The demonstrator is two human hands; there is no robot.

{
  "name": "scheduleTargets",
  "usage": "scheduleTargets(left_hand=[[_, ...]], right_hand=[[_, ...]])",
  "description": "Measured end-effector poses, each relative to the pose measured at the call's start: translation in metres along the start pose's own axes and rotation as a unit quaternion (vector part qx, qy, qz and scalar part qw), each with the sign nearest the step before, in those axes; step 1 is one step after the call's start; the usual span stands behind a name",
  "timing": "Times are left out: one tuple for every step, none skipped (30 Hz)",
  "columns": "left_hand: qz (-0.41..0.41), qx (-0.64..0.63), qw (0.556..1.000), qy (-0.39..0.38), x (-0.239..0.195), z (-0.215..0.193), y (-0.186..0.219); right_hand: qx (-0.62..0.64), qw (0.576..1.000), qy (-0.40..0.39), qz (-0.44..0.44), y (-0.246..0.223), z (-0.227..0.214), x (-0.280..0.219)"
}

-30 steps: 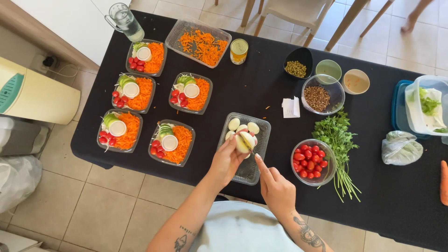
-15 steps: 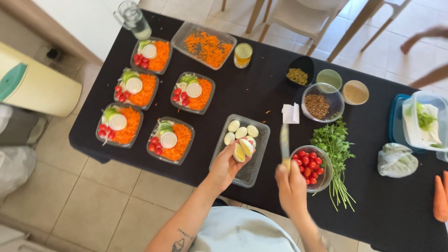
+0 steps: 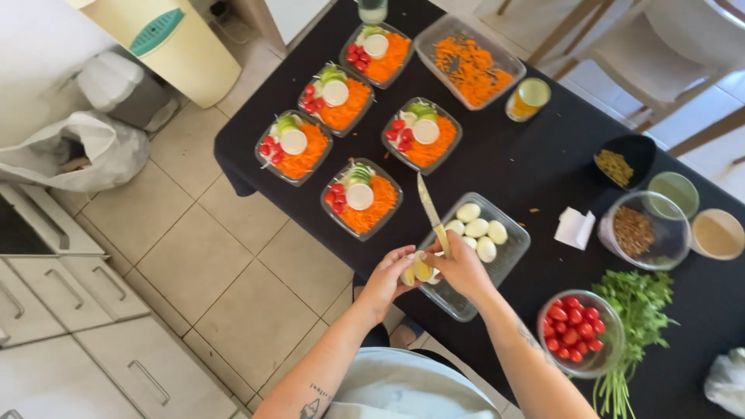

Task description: The person peels hard-boiled eggs under running water in a kitchen sink, placing the shells in the basin. They then move to a table, cut the peeled eggs in half with a knife, and arrange them into meal prep containers alongside shredded carrots, cherry tomatoes, and other vegetables.

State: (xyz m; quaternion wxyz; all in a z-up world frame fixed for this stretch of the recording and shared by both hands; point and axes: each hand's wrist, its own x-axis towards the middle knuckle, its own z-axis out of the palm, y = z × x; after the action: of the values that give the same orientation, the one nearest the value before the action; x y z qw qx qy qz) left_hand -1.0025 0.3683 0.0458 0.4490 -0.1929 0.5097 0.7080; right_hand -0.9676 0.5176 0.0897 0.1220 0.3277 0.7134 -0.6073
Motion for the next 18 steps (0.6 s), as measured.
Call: scheduleTargets(left_hand=[[0.001,-0.002,1.0,0.002,0.001,-0.006,0.006],[-0.001,0.002,1.0,0.009,0.001,-0.012,0.013],[-0.005,0.007,1.0,0.015,0.002,-0.018,0.021],[-0.005,0.007,1.0,0.016,0.01,-0.029,0.02],[-0.009,-0.003,1.0,0.029,0.018,-0.038,0.021],[-0.012,-0.013,0.999,0.043,0.027,-0.048,0.021],[-0.014,-0.013,0.999,0.04,0.036,-0.056,0.024],[-0.007,-0.017,0.999,0.05,0.045,-0.065,0.026],[0.0,-0.02,0.998,0.06,0.053,-0.075,0.028],[-0.003,-0.02,0.998,0.058,0.058,-0.079,0.031],[0.004,-0.014,0.997,0.082,0.06,-0.083,0.034],[0.011,-0.008,0.994,0.105,0.063,-0.087,0.036],[0.007,-0.007,0.995,0.104,0.077,-0.099,0.03],[0.01,0.011,0.991,0.136,0.09,-0.111,0.023],[0.015,0.028,0.985,0.168,0.103,-0.122,0.018],[0.012,0.029,0.986,0.166,0.103,-0.124,0.024],[0.035,0.071,0.982,0.174,0.103,-0.125,0.028],[0.057,0.112,0.975,0.181,0.102,-0.126,0.031]], right_hand=[[-0.001,1.0,-0.003,-0.001,0.002,0.007,0.009],[0.005,1.0,-0.007,0.01,0.003,0.014,0.019],[0.013,1.0,-0.01,0.021,0.004,0.022,0.028],[0.014,1.0,-0.011,0.021,0.007,0.03,0.036],[0.073,0.996,-0.023,0.04,0.008,0.037,0.045],[0.133,0.989,-0.036,0.058,0.009,0.043,0.055],[0.133,0.989,-0.033,0.059,0.007,0.05,0.06],[0.171,0.982,-0.037,0.066,0.006,0.056,0.065],[0.208,0.974,-0.041,0.075,0.005,0.063,0.07],[0.209,0.974,-0.039,0.076,0.004,0.068,0.075],[0.244,0.966,-0.027,0.088,0.005,0.073,0.079],[0.278,0.955,-0.014,0.099,0.006,0.079,0.083],[0.279,0.955,-0.011,0.102,0.005,0.083,0.087],[0.297,0.95,0.011,0.099,0.004,0.088,0.09],[0.315,0.944,0.032,0.095,0.002,0.093,0.094],[0.316,0.943,0.034,0.096,0.005,0.097,0.102],[0.309,0.945,0.06,0.086,0.009,0.102,0.108],[0.301,0.947,0.085,0.075,0.014,0.106,0.114]])
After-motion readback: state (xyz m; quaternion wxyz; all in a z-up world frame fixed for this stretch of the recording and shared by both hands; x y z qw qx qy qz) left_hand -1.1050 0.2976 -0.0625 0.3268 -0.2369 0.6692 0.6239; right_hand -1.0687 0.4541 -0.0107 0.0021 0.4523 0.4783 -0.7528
